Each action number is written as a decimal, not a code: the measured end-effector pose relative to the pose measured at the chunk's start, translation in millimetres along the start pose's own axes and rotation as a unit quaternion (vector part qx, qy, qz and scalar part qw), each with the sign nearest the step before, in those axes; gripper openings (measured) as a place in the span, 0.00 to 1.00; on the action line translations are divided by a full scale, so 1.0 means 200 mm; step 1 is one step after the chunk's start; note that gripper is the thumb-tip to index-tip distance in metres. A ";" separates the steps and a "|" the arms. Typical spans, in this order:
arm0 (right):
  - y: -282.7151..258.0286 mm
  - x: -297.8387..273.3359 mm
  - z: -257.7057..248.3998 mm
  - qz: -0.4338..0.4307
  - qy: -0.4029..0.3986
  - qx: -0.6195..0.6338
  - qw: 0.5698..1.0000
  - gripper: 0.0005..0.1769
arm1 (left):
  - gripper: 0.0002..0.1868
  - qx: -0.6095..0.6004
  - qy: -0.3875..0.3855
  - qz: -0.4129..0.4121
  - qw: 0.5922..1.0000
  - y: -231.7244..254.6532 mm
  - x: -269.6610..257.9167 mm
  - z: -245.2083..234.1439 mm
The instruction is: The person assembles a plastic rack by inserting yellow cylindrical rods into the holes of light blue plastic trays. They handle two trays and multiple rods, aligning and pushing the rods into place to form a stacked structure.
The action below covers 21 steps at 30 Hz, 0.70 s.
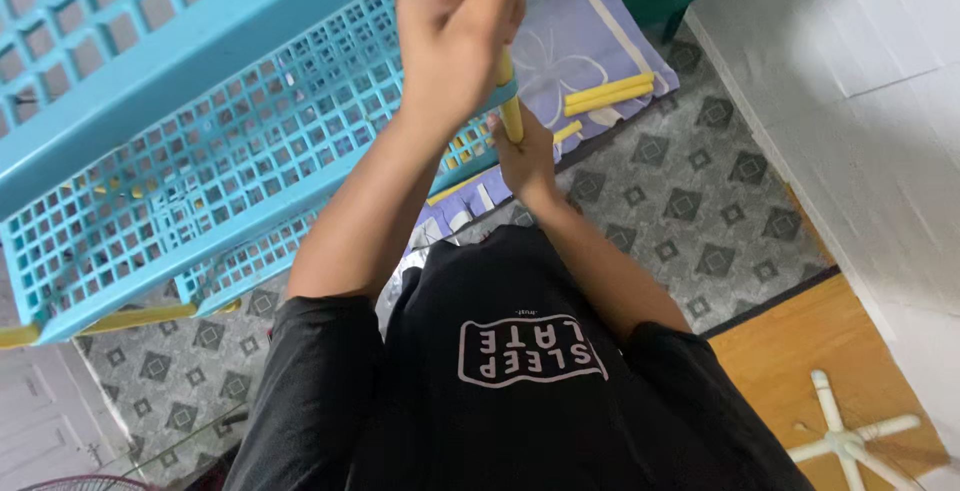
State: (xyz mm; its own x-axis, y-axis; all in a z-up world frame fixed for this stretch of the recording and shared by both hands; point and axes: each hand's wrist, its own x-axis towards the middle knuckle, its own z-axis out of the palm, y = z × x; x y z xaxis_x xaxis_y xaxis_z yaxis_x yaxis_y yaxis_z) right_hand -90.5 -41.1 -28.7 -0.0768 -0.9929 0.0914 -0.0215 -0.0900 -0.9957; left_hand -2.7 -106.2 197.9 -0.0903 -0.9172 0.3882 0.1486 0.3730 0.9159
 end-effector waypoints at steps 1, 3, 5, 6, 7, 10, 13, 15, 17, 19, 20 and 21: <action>0.01 -0.01 -0.01 0.006 0.006 -0.017 1.000 0.19 | 0.20 0.008 -0.021 -0.036 0.999 -0.03 0.00 -0.02; 0.04 -0.05 -0.07 0.021 0.014 -0.052 0.998 0.18 | 0.22 -0.003 -0.048 -0.100 0.994 -0.10 -0.02 -0.02; 0.09 -0.03 -0.16 -0.005 0.026 -0.076 0.997 0.14 | 0.25 -0.040 -0.064 -0.147 0.986 -0.18 -0.02 0.04; 0.12 0.00 -0.21 -0.020 0.031 -0.087 0.996 0.12 | 0.24 -0.012 -0.047 -0.170 0.984 -0.22 -0.01 0.08; 0.15 0.03 -0.28 -0.016 0.034 -0.100 0.994 0.10 | 0.23 0.016 -0.029 -0.193 0.981 -0.27 0.01 0.14; 0.28 0.16 -0.49 -0.004 0.033 -0.118 0.992 0.09 | 0.21 0.118 -0.011 -0.229 0.966 -0.43 0.06 0.35; 0.44 0.33 -0.70 -0.010 0.017 -0.077 0.997 0.05 | 0.25 0.205 -0.049 -0.224 0.952 -0.62 0.16 0.58; 0.56 0.43 -0.83 -0.043 0.008 -0.023 0.999 0.04 | 0.26 0.240 -0.080 -0.196 0.947 -0.77 0.23 0.73; 0.70 0.49 -0.95 -0.048 -0.012 -0.003 0.999 0.08 | 0.24 0.258 -0.102 -0.153 0.949 -0.93 0.26 0.84; 0.83 0.55 -1.05 -0.071 -0.033 0.020 0.997 0.13 | 0.25 0.477 -0.142 -0.018 0.867 -1.09 0.28 0.92; 0.88 0.57 -1.09 -0.091 -0.046 0.034 0.994 0.15 | 0.24 0.474 -0.149 -0.021 0.868 -1.16 0.28 0.95; 0.93 0.59 -1.13 -0.110 -0.058 0.047 0.991 0.17 | 0.24 0.435 -0.148 -0.046 0.887 -1.22 0.27 0.98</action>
State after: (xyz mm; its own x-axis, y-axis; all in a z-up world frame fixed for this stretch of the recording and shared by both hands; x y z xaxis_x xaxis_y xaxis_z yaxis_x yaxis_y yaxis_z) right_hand -329.4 -158.0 -199.9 0.0345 -0.9504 0.3090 0.0692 -0.3062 -0.9495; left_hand -236.2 -219.3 14.5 -0.3359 -0.9204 0.2002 -0.6777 0.3838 0.6273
